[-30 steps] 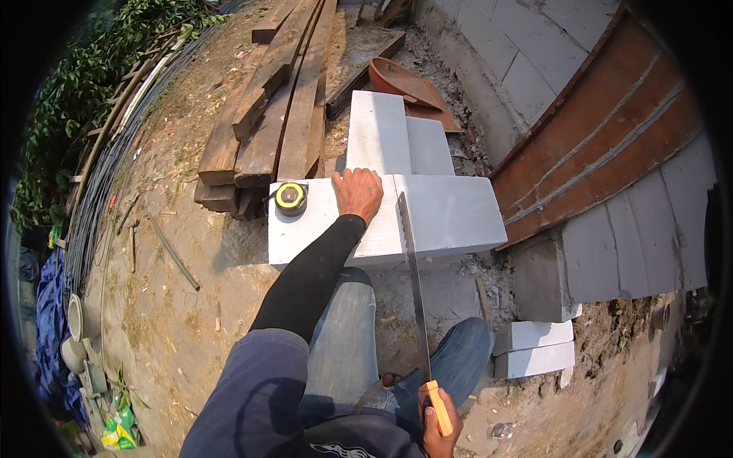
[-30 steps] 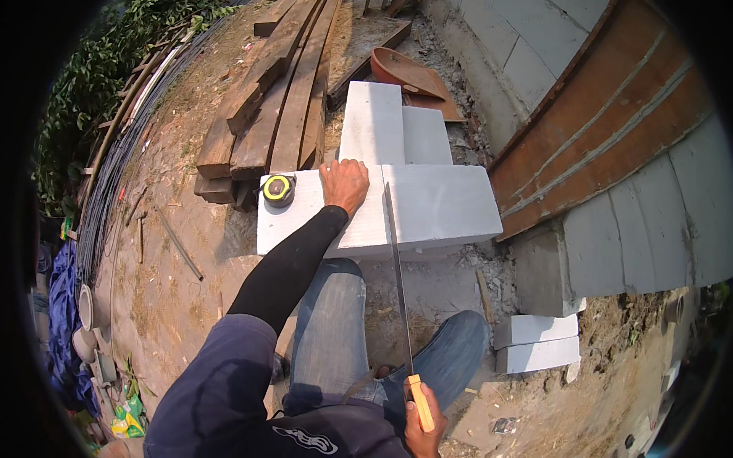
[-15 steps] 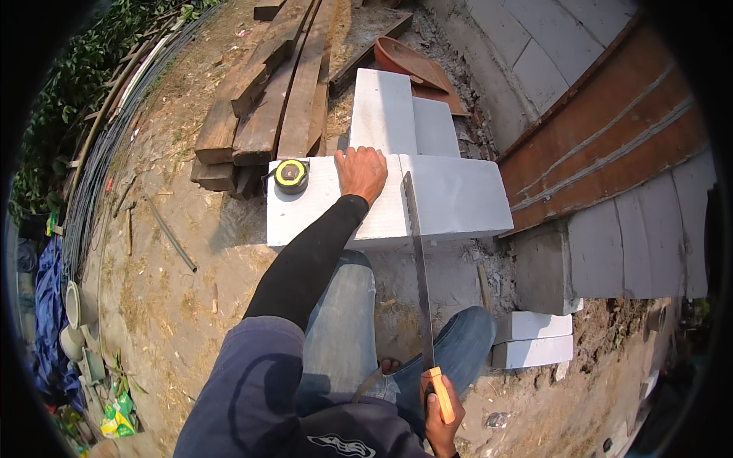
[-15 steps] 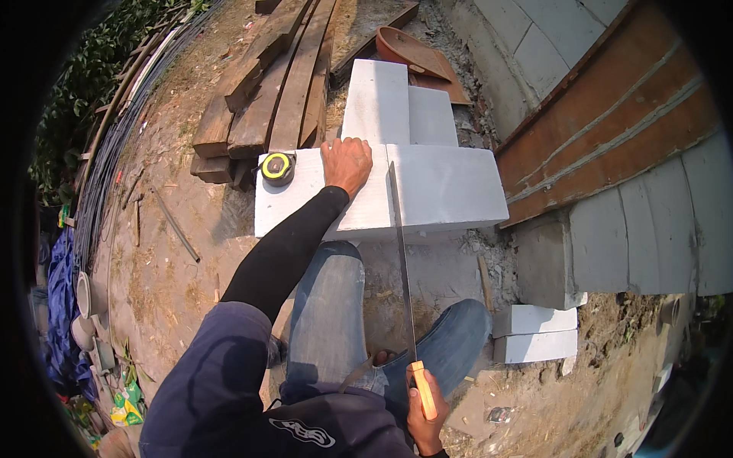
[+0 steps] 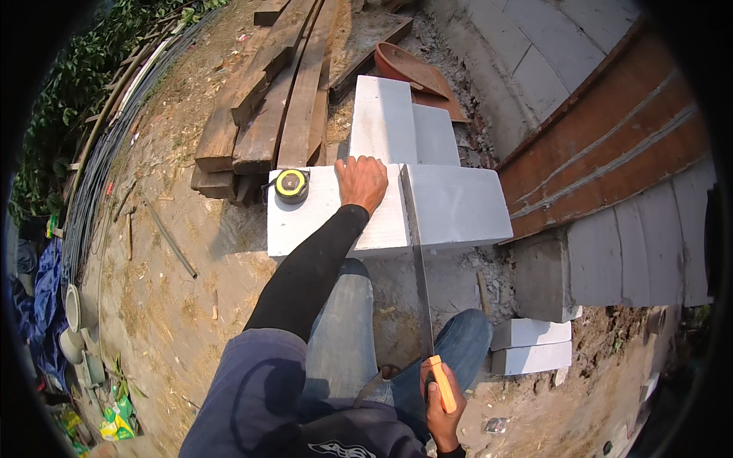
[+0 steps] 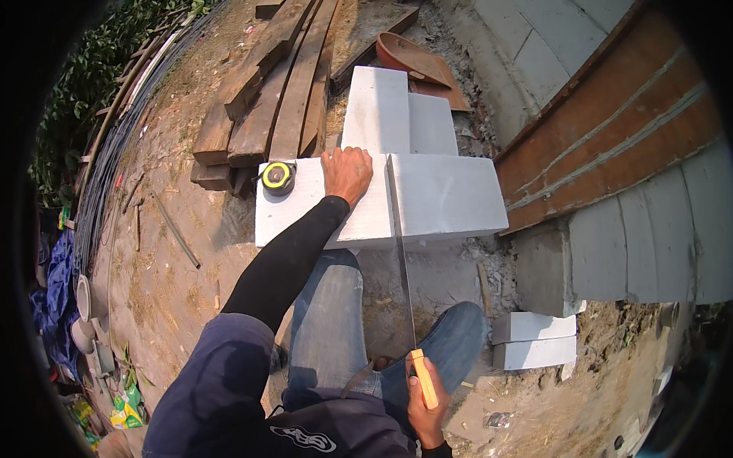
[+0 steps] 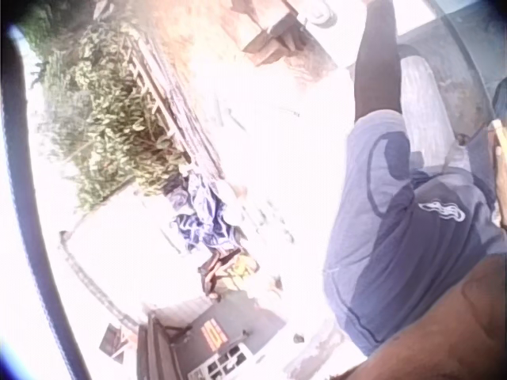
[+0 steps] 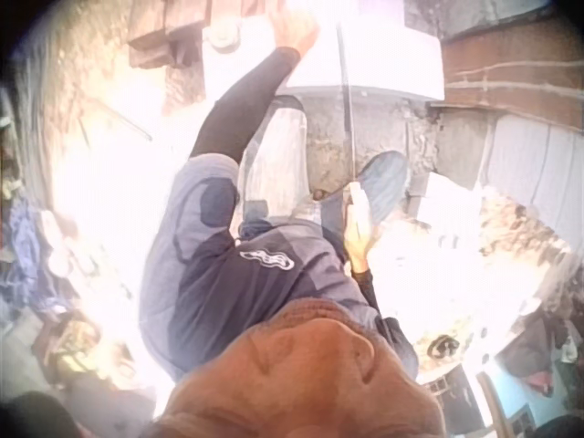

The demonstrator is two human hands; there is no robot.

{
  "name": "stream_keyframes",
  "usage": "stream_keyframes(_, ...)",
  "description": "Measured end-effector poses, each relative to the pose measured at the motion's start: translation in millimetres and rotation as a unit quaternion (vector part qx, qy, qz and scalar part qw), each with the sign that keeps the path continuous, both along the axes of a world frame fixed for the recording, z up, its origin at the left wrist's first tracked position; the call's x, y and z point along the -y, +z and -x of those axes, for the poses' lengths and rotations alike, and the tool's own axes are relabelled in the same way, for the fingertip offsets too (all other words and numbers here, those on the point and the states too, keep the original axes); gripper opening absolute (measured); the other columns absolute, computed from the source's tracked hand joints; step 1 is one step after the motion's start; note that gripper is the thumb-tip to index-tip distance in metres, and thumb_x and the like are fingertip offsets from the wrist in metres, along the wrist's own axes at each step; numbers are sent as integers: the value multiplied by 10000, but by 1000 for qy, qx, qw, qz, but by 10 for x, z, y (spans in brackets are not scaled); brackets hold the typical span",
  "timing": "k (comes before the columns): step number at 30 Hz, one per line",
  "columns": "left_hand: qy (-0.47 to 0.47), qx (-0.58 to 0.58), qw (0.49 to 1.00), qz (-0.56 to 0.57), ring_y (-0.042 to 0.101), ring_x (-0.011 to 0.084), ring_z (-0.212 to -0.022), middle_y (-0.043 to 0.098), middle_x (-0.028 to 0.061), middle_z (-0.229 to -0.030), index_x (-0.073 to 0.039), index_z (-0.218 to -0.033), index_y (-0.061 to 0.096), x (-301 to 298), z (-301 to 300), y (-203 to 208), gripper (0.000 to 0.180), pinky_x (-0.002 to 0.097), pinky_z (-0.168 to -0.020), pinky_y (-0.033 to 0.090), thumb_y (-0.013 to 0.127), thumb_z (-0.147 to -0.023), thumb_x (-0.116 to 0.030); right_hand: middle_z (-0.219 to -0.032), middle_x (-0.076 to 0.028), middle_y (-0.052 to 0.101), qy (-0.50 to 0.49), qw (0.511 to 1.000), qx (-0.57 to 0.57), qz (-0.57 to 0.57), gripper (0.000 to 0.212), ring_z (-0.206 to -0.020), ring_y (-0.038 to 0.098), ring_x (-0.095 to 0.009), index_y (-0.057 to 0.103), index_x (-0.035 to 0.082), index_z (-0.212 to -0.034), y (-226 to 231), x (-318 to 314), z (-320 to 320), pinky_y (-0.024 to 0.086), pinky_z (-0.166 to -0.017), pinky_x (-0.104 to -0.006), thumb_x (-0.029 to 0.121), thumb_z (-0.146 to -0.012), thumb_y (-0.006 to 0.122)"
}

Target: The person measures a lightweight concrete block with a tape measure, marks it, and سپس uses a handsaw to cut the block while holding it in place by hand and knee.

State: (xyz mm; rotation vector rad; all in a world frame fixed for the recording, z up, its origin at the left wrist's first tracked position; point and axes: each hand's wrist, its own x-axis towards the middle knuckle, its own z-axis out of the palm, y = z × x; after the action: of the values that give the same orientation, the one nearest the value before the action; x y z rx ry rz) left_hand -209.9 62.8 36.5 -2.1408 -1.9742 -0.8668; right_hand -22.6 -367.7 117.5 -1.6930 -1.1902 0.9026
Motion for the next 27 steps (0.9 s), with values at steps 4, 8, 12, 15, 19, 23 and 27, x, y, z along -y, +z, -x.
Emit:
stream_keyframes(4,4,-10,1000,18,646,330,-870,722,150,-799,-29,-752,733,70,-17,-95,361,491,-866,384,555,-987,-238,-1203,-158,737,30,998,-44,20,384,-1016,669,-138,591,-58,-1373,93,-1115,71,538,-851,-291,97,-1025,639)
stream_keyframes(8,-7,-12,1000,7,644,324,-871,727,147,-810,-31,-768,743,-11,-10,11,358,482,-877,385,555,-988,-241,-1219,-190,724,15,999,50,-1,413,-1079,691,-185,584,-76,-1374,44,-309,21,537,-929,-316,102,-1008,658)
stream_keyframes(12,-8,-10,1000,-11,647,345,-838,713,162,-784,-28,-722,717,6,-31,-15,370,498,-829,384,555,-984,-234,-1244,-219,709,2,1000,19,21,435,-1148,694,-279,567,-96,-1382,139,326,-30,520,-1017,-375,107,-1005,644)
stream_keyframes(15,-3,-6,1000,15,657,330,-878,729,157,-817,-26,-763,745,-5,-68,12,359,487,-873,386,558,-984,-238,-1213,-171,727,8,1000,-3,24,435,-1104,684,-224,563,-101,-1390,158,-621,32,507,-997,-335,133,-1028,623)
stream_keyframes(19,1,-15,1000,24,664,333,-848,730,158,-812,-24,-754,744,-25,-23,-27,375,489,-883,390,551,-988,-245,-1121,-117,733,37,999,-22,-1,394,-943,649,-122,583,-59,-1392,31,-1137,48,532,-828,-263,84,-1029,635)
stream_keyframes(23,3,-45,999,9,660,335,-838,730,159,-810,-25,-763,749,0,51,-7,369,493,-854,396,553,-985,-246,-1242,-205,719,32,998,35,36,424,-1146,705,-266,586,-62,-1378,39,80,-132,541,-978,-364,117,-1002,668)
stream_keyframes(27,-9,-22,1000,1,669,343,-827,731,165,-801,-20,-758,754,-48,-69,0,373,501,-872,398,556,-981,-245,-1229,-209,719,13,999,32,-5,407,-1121,703,-252,601,-69,-1351,-12,110,-126,538,-963,-352,131,-1003,669)
